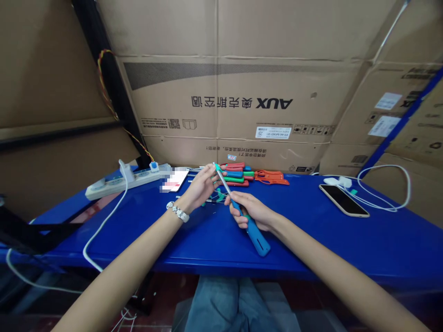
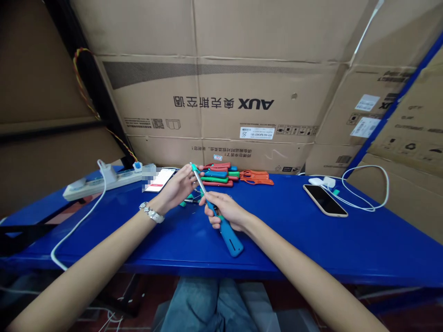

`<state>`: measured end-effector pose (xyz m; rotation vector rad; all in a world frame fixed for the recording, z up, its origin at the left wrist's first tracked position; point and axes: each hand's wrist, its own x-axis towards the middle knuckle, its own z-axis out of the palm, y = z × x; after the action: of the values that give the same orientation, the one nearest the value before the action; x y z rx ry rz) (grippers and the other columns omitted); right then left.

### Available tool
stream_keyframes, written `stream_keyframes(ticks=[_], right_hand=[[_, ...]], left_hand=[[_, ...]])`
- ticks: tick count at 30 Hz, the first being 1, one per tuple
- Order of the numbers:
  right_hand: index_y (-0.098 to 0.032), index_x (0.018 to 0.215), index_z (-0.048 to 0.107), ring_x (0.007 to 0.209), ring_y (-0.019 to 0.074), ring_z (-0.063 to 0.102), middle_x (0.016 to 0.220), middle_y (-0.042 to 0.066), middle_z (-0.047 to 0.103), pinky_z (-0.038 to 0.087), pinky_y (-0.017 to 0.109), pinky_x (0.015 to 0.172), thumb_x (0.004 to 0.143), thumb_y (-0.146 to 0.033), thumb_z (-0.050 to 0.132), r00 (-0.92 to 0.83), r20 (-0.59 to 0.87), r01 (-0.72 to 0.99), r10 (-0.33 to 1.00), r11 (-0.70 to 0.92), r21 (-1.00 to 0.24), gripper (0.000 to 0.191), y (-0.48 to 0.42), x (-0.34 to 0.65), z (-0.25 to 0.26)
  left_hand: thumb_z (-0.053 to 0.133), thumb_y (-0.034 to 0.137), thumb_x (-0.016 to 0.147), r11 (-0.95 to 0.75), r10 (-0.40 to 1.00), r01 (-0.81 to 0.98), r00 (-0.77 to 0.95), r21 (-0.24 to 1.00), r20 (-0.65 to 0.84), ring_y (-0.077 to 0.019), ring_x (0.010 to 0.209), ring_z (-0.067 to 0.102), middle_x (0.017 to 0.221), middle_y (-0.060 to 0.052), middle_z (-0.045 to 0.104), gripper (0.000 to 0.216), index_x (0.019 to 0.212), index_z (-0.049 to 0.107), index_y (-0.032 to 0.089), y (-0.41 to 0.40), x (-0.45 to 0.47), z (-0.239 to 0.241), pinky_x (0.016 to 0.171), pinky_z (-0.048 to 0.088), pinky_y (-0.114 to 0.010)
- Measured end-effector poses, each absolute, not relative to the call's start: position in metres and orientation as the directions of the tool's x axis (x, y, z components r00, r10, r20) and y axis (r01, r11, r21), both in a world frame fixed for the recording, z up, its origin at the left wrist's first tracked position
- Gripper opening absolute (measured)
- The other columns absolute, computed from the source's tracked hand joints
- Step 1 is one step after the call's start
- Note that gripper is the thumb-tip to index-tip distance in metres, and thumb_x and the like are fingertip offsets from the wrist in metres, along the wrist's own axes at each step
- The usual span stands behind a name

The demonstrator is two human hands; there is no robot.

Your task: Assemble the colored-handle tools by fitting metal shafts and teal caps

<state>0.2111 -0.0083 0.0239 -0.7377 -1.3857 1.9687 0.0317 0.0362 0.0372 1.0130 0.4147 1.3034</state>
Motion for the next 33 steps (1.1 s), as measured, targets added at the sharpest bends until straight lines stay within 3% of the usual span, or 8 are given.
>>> stream_keyframes(ticks=[4, 10, 15, 23, 25, 27, 28, 33], right_hand=[[-0.019, 0.09, 0.054, 0.038, 0.0046, 0.036, 0.057, -0.008, 0.049, 0.034, 0.017, 0.038, 0.086, -0.051, 0.064, -0.632, -0.099, -0.182, 0.769, -0.272, -0.945, 0.033, -0.006, 0.211, 0.022], [-0.02, 0.09, 0.055, 0.037, 0.0047, 0.036, 0.056, -0.008, 0.049, 0.033, 0.018, 0.038, 0.085, -0.05, 0.065, -0.602, -0.115, -0.164, 0.79, -0.264, -0.951, 0.032, -0.006, 0.213, 0.023], [-0.019, 0.092, 0.056, 0.039, 0.0046, 0.037, 0.058, -0.007, 0.049, 0.035, 0.018, 0.039, 0.086, -0.05, 0.064, -0.634, -0.122, -0.14, 0.764, -0.269, -0.953, 0.033, -0.006, 0.212, 0.023], [-0.019, 0.094, 0.057, 0.039, 0.0047, 0.036, 0.06, -0.007, 0.048, 0.035, 0.018, 0.039, 0.09, -0.047, 0.061, -0.681, -0.181, -0.051, 0.709, -0.293, -0.955, 0.029, -0.01, 0.217, 0.025], [-0.019, 0.095, 0.058, 0.04, 0.005, 0.036, 0.06, -0.007, 0.048, 0.034, 0.018, 0.039, 0.09, -0.045, 0.06, -0.679, -0.182, -0.056, 0.711, -0.298, -0.953, 0.026, -0.009, 0.22, 0.026], [-0.019, 0.095, 0.057, 0.041, 0.0053, 0.037, 0.062, -0.006, 0.049, 0.034, 0.018, 0.039, 0.09, -0.042, 0.06, -0.647, -0.166, -0.098, 0.745, -0.297, -0.95, 0.024, -0.007, 0.221, 0.027], [-0.019, 0.096, 0.058, 0.041, 0.0055, 0.038, 0.062, -0.006, 0.05, 0.035, 0.019, 0.04, 0.089, -0.041, 0.06, -0.621, -0.16, -0.12, 0.767, -0.296, -0.948, 0.023, -0.005, 0.222, 0.027], [-0.018, 0.094, 0.058, 0.041, 0.0064, 0.039, 0.062, -0.005, 0.051, 0.036, 0.02, 0.04, 0.088, -0.033, 0.056, -0.518, -0.198, -0.172, 0.832, -0.328, -0.929, 0.017, 0.002, 0.221, 0.026]], left_hand=[[0.063, 0.025, 0.09, 0.031, 0.952, -0.661, 0.247, 0.749, 0.179, -0.0154, 0.081, 0.065, 0.088, -0.004, 0.067, 0.01, 0.085, 0.062, 0.016, 0.041, 0.044, 0.049, 0.082, 0.051, -0.03], [0.044, 0.039, 0.096, 0.208, 0.925, -0.661, 0.373, 0.721, 0.076, -0.0139, 0.055, 0.048, 0.06, 0.001, 0.044, 0.037, 0.067, 0.052, 0.017, 0.046, 0.057, 0.061, 0.072, 0.052, -0.034], [0.039, 0.028, 0.094, 0.17, 0.949, -0.722, 0.304, 0.671, 0.088, -0.0103, 0.049, 0.035, 0.054, 0.004, 0.026, 0.041, 0.054, 0.033, 0.02, 0.044, 0.056, 0.065, 0.063, 0.05, -0.027], [0.038, 0.022, 0.092, -0.014, 0.988, -0.749, 0.092, 0.662, 0.125, -0.0115, 0.055, 0.047, 0.054, 0.004, 0.032, 0.035, 0.057, 0.033, 0.021, 0.058, 0.032, 0.068, 0.073, 0.051, -0.027], [0.043, 0.027, 0.089, -0.153, 0.979, -0.596, 0.018, 0.788, 0.204, -0.014, 0.059, 0.05, 0.057, 0.003, 0.039, 0.032, 0.058, 0.037, 0.021, 0.067, 0.018, 0.063, 0.071, 0.05, -0.028], [0.044, 0.026, 0.087, -0.288, 0.953, -0.214, 0.03, 0.933, 0.301, -0.015, 0.057, 0.046, 0.058, 0.001, 0.043, 0.031, 0.056, 0.042, 0.021, 0.072, 0.007, 0.051, 0.065, 0.045, -0.028], [0.045, 0.025, 0.086, -0.364, 0.928, 0.058, 0.109, 0.93, 0.356, -0.0157, 0.058, 0.046, 0.058, 0.0, 0.045, 0.031, 0.055, 0.046, 0.02, 0.073, 0.003, 0.044, 0.063, 0.042, -0.027], [0.075, 0.014, 0.061, -0.447, 0.884, 0.33, 0.303, 0.831, 0.355, -0.021, 0.073, 0.05, 0.067, -0.003, 0.056, 0.013, 0.057, 0.064, 0.019, 0.061, -0.003, 0.014, 0.076, 0.04, -0.03]])
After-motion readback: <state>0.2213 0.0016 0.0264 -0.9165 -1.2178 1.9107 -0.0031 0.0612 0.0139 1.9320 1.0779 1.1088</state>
